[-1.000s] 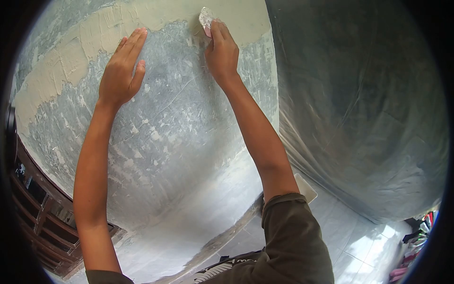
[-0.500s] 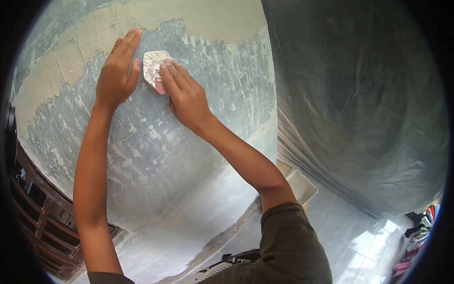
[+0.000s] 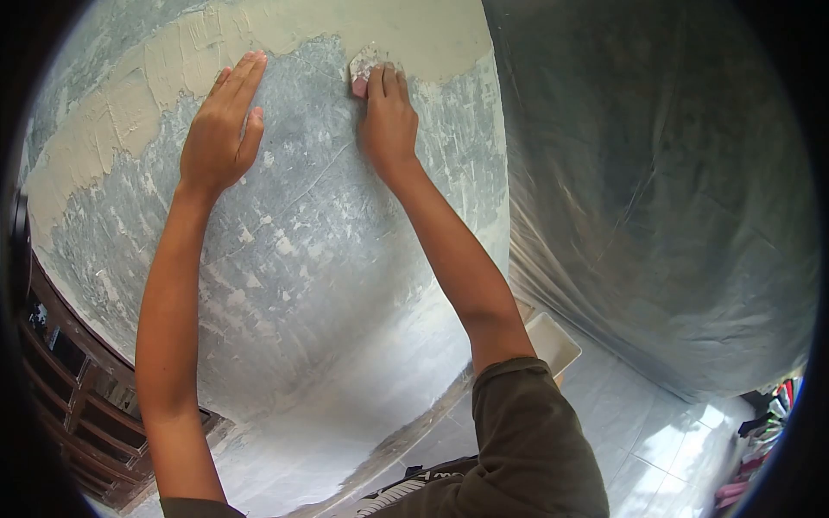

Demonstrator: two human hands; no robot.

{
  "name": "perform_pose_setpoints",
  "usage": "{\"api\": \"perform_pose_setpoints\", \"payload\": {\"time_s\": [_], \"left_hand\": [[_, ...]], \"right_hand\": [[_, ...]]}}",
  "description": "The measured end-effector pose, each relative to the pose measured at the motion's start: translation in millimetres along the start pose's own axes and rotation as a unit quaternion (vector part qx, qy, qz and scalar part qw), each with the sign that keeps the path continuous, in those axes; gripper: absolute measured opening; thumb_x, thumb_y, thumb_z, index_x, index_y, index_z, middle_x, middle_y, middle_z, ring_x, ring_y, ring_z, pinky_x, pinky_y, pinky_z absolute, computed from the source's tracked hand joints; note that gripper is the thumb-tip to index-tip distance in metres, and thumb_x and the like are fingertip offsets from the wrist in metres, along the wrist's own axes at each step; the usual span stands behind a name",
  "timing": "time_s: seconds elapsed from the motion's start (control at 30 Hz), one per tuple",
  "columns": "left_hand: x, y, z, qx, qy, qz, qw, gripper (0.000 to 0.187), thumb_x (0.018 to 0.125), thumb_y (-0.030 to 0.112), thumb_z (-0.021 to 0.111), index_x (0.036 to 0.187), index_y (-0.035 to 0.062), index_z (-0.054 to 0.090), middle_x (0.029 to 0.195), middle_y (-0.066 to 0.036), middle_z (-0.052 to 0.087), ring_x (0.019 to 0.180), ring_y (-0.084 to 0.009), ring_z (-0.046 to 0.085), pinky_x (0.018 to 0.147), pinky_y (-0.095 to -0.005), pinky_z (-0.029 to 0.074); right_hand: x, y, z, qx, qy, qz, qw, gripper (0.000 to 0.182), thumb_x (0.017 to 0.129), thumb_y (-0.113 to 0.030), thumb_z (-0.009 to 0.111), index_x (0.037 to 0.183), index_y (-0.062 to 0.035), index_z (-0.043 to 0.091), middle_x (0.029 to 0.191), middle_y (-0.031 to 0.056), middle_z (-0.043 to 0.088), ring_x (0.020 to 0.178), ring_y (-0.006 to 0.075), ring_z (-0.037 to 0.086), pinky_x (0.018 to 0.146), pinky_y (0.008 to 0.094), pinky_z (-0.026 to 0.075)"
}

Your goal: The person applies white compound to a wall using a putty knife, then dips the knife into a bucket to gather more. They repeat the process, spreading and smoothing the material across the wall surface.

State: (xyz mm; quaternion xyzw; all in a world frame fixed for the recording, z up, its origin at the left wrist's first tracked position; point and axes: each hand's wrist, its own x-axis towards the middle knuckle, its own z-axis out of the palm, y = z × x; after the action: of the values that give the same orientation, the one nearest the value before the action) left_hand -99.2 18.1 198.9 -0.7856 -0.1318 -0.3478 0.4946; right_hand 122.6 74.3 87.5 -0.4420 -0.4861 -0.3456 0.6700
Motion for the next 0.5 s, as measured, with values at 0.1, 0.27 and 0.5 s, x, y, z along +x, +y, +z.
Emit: {"api": "perform_pose_setpoints", "payload": {"time_s": [0.1,0.27,0.5], "left_hand": [[0.3,-0.3,-1.0,-0.005,-0.002,0.001,1.0,0.056,0.092,0.015,0.047,0.143,-0.0059,0.049,0.143,-0.023,0.056,0.137,-0.0332,0.051,0.12,-0.0446,0.034],[-0.4,-1.7,0.6,-0.006,0.002,0.006,1.0,0.056,0.092,0.015,0.047,0.144,-0.0056,0.048,0.143,-0.022,0.056,0.137,-0.0334,0.051,0.12,-0.0447,0.034],[-1.3,0.0,1.1,-0.01,-0.022,-0.01,1.0,0.058,0.091,0.01,0.044,0.147,-0.0043,0.045,0.15,-0.021,0.05,0.142,-0.0336,0.045,0.121,-0.046,0.031]], "right_hand": [[-33.5,-36.9,-20.5,0.038,-0.053,-0.011,0.998,0.057,0.078,0.013,0.061,0.134,0.0037,0.055,0.139,0.0242,0.056,0.131,0.0408,0.054,0.1,0.0439,0.053],[-38.0,-56.5,-51.9,0.152,-0.032,-0.092,0.984,0.062,0.074,0.016,0.06,0.135,0.0045,0.054,0.139,0.0253,0.057,0.129,0.043,0.056,0.1,0.0446,0.054],[22.5,30.6,-19.6,0.041,0.083,-0.051,0.994,0.049,0.079,0.015,0.057,0.127,0.0023,0.059,0.13,0.0211,0.062,0.116,0.0402,0.063,0.09,0.0449,0.057]]}}
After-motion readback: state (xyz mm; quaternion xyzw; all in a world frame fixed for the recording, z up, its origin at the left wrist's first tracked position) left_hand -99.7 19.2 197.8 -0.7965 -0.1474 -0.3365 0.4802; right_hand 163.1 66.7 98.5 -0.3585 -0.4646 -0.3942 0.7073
